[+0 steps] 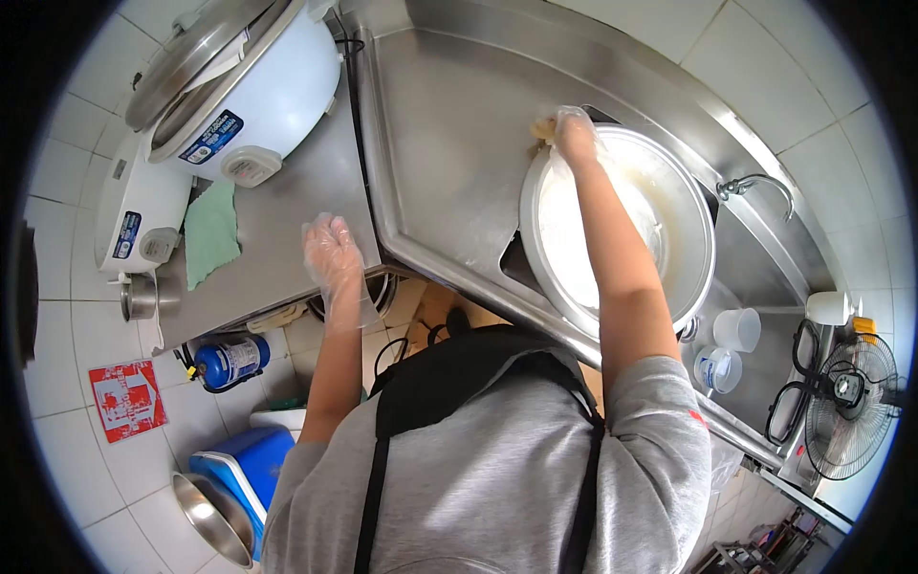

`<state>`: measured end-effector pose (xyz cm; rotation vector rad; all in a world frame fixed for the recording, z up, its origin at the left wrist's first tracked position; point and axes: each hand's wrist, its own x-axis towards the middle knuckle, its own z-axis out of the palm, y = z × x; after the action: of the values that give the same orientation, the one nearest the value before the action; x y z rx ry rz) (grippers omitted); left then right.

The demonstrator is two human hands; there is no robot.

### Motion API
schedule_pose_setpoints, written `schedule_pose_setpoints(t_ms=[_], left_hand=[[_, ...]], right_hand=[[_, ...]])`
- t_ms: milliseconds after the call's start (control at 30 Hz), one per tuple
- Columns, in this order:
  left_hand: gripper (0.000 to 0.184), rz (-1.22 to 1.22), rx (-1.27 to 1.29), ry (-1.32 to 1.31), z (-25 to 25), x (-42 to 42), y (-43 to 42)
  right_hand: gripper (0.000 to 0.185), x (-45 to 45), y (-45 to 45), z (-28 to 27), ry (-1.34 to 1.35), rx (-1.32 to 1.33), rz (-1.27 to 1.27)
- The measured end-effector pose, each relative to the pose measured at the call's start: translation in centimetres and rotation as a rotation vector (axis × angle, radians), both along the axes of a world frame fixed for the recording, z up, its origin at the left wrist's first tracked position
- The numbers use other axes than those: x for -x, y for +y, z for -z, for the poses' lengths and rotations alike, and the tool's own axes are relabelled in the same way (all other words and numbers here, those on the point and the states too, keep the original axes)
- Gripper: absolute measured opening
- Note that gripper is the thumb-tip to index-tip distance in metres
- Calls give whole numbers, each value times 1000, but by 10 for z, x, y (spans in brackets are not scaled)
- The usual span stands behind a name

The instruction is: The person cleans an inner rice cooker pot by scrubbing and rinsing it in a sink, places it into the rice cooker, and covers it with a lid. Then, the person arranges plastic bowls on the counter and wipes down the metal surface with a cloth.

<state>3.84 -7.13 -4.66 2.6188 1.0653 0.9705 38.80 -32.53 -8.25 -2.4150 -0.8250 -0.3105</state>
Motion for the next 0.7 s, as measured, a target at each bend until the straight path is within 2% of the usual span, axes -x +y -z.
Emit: schedule_pose_setpoints(t_ms=[33, 133, 167, 267, 333, 400, 467, 567, 667, 700], left_hand=[[20, 3, 0, 2, -1, 0, 1], [20, -3, 96, 11, -8, -1, -1], [20, 3, 58, 8, -6, -1, -1], [21, 13, -13, 4, 1, 0, 2], [21, 11, -10, -4, 3, 0, 2], [21, 7, 11, -10, 0, 0, 1], [21, 18, 5, -27, 0, 0, 1], [21, 63, -3, -51, -1, 3, 3], [23, 90, 36, -67, -5, 2, 4], [23, 91, 24, -81, -2, 2, 3]], right_hand=[[23, -21, 1, 25, 69, 105, 113], [24, -18, 8, 52, -149, 551, 77], [18, -5, 12, 63, -310, 483, 77], [20, 51, 20, 33, -218, 551, -166], [19, 88, 16, 26, -38, 646, -285], [17, 128, 0, 27, -175, 642, -471], [15, 171, -8, -6, -282, 707, -527], [14, 197, -32, 7, -40, 998, -762], [15, 198, -34, -3, 15, 832, -687], [13, 193, -32, -3, -27, 593, -612]])
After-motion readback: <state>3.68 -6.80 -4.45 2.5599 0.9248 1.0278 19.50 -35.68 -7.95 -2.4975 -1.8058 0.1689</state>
